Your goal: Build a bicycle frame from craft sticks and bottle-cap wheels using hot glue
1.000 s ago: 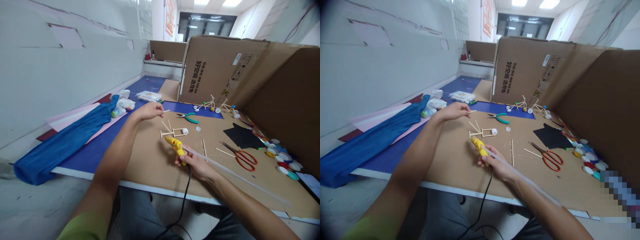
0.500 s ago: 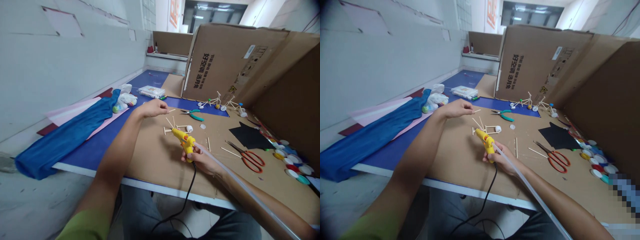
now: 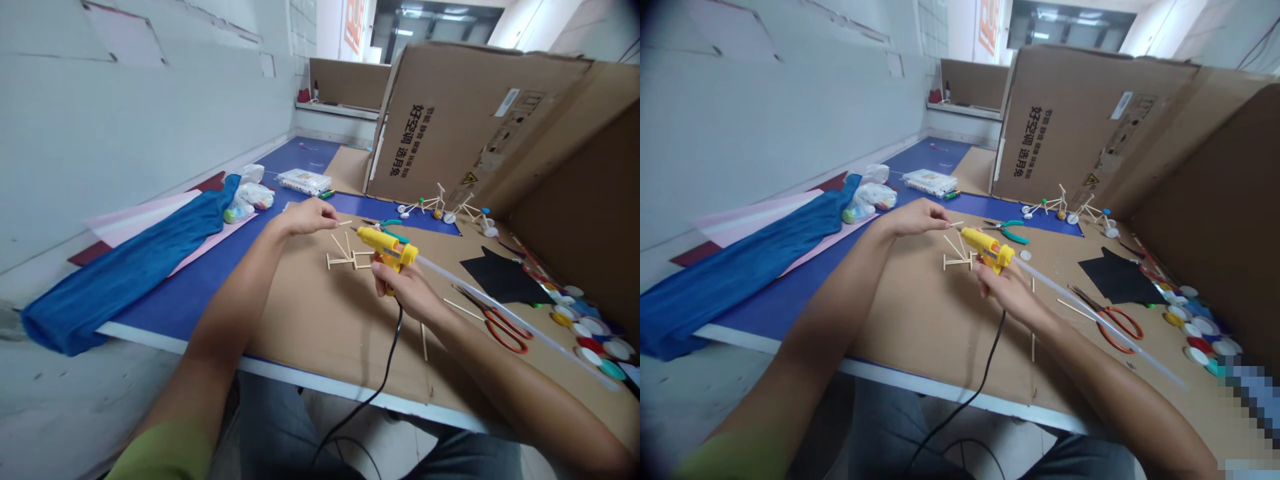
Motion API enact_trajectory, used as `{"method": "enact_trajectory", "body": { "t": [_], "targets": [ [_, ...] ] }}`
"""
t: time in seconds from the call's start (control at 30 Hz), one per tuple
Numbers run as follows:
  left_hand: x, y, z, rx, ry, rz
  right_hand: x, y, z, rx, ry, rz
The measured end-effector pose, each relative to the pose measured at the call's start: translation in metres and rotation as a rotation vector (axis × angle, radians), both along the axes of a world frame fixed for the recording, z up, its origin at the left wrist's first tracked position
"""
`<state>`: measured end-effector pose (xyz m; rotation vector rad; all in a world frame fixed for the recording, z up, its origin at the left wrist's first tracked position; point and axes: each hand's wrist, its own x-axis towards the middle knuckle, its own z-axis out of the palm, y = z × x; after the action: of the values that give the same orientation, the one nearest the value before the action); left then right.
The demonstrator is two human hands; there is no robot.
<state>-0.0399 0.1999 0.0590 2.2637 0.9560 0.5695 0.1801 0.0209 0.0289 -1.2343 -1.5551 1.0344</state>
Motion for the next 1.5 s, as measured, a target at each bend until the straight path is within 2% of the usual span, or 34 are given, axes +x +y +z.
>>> {"method": "enact_trajectory", "body": {
  "t": [0.17, 0.27, 0.5, 0.7, 0.87, 1.1, 1.5],
  "targets": [
    [-0.001, 0.001, -0.002, -0.013, 0.026, -0.021, -0.003, 0.013, 0.025, 0.123, -0.097, -0.038],
    [-0.001, 0.000, -0.002, -0.028, 0.015, -0.019, -0.005, 0.015, 0.031, 0.184, -0.181, -0.062],
    [0.002, 0.000, -0.002, -0.018, 0.053, -0.021, 0.004, 0.017, 0.013, 0.200, -0.313, -0.046],
    [0.005, -0.003, -0.002, -0.021, 0.068, 0.014, 0.010, 0.020, 0.013, 0.192, -0.501, -0.007],
    [0.005, -0.002, -0.003, -0.028, 0.052, 0.021, 0.010, 0.021, 0.004, 0.233, -0.598, 0.012],
    [0.004, 0.001, -0.006, -0.064, 0.040, -0.013, -0.002, 0.018, 0.003, 0.245, -0.713, 0.117],
    [0.005, -0.005, -0.001, -0.113, -0.003, 0.029, -0.007, 0.017, 0.001, 0.222, -0.720, 0.138]
  ]
}}
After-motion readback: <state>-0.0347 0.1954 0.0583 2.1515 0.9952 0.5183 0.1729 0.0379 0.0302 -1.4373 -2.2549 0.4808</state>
